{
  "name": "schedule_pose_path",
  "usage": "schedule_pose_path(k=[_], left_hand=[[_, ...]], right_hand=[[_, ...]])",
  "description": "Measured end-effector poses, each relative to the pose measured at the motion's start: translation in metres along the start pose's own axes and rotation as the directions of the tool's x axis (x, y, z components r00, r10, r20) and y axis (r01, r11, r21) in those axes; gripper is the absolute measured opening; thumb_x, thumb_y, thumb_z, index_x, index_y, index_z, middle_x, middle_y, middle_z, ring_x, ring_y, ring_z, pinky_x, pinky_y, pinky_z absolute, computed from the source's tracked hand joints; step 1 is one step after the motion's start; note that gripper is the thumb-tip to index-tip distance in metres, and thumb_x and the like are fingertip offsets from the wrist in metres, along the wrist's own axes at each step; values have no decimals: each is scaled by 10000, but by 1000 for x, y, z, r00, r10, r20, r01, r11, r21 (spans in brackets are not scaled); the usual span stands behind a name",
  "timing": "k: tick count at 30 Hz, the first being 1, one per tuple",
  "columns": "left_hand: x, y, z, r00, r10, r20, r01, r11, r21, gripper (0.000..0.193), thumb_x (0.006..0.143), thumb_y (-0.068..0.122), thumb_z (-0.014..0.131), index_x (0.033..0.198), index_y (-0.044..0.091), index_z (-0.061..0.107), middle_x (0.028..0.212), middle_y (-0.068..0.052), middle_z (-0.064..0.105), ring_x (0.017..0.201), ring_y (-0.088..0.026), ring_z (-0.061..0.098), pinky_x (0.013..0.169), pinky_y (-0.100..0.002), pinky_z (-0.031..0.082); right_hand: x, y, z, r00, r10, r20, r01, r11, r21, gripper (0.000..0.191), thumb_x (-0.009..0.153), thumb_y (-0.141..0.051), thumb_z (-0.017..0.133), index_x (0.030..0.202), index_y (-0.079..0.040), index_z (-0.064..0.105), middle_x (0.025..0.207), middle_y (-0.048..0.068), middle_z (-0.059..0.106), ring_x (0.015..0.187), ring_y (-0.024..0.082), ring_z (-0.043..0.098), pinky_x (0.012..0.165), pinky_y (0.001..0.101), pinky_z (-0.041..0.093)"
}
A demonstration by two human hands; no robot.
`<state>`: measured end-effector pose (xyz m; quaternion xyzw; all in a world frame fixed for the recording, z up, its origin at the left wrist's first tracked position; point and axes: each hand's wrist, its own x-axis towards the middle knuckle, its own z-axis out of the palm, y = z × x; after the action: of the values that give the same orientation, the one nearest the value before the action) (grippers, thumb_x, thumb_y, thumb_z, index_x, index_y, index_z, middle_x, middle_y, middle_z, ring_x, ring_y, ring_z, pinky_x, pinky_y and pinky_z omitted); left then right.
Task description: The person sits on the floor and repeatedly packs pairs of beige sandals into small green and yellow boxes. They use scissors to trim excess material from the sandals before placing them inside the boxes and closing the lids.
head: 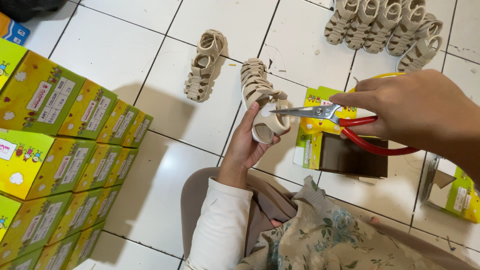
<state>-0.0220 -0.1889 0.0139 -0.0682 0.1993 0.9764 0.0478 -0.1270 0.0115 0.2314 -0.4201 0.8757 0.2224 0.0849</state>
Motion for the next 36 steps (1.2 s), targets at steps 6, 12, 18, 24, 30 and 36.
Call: schedule_pose_path(k=[6, 12, 18, 24, 30, 36], left_hand=[[-1, 1, -1, 1000, 13, 23, -13, 1000, 1, 550, 1114, 461, 461, 1424, 10, 514, 1116, -151, 678, 892, -269, 723, 606, -280, 573], [0, 0, 1, 999, 21, -37, -19, 999, 44, 516, 1086, 449, 484, 1396, 38, 527, 1134, -133, 696, 875, -220, 721, 603, -285, 581], [0, -1, 0, 994, 21, -103, -18, 999, 31, 483, 1084, 419, 506, 1373, 35, 540, 1117, -127, 698, 859, -196, 717, 603, -298, 590], [0, -1, 0, 995, 26, -93, -25, 1000, 16, 464, 1086, 399, 496, 1381, 44, 537, 1126, -115, 696, 859, -181, 711, 603, -296, 590], [0, -2, 2, 995, 40, -87, -37, 999, 37, 474, 1094, 397, 486, 1393, 31, 524, 1121, -132, 693, 845, -181, 707, 604, -292, 592], [0, -2, 1, 995, 24, -92, -23, 1000, 11, 475, 1089, 397, 488, 1397, 36, 520, 1131, -120, 691, 856, -185, 712, 604, -295, 589]], right_hand=[[-4, 2, -8, 989, 132, 64, -127, 989, -72, 576, 816, -537, 706, 1386, -481, 638, 1109, -147, 725, 829, 121, 729, 621, 283, 569], [-3, 5, -1, 999, 31, -39, -33, 999, -41, 578, 755, -535, 732, 1326, -458, 694, 1166, -144, 734, 859, 126, 732, 592, 298, 569], [-3, 0, -6, 999, 45, 19, -43, 993, -110, 538, 790, -570, 695, 1322, -494, 676, 1135, -155, 734, 872, 115, 731, 583, 290, 567], [-3, -2, -10, 997, 53, 58, -45, 991, -126, 527, 804, -574, 679, 1324, -489, 671, 1126, -168, 735, 871, 108, 731, 569, 283, 562], [-4, 0, -4, 999, 6, 34, -2, 993, -117, 499, 827, -503, 666, 1325, -467, 673, 1147, -169, 733, 913, 110, 731, 573, 297, 570], [-4, -4, -8, 993, 42, 115, -26, 990, -136, 503, 857, -518, 648, 1358, -476, 651, 1119, -177, 731, 917, 108, 725, 601, 295, 567]])
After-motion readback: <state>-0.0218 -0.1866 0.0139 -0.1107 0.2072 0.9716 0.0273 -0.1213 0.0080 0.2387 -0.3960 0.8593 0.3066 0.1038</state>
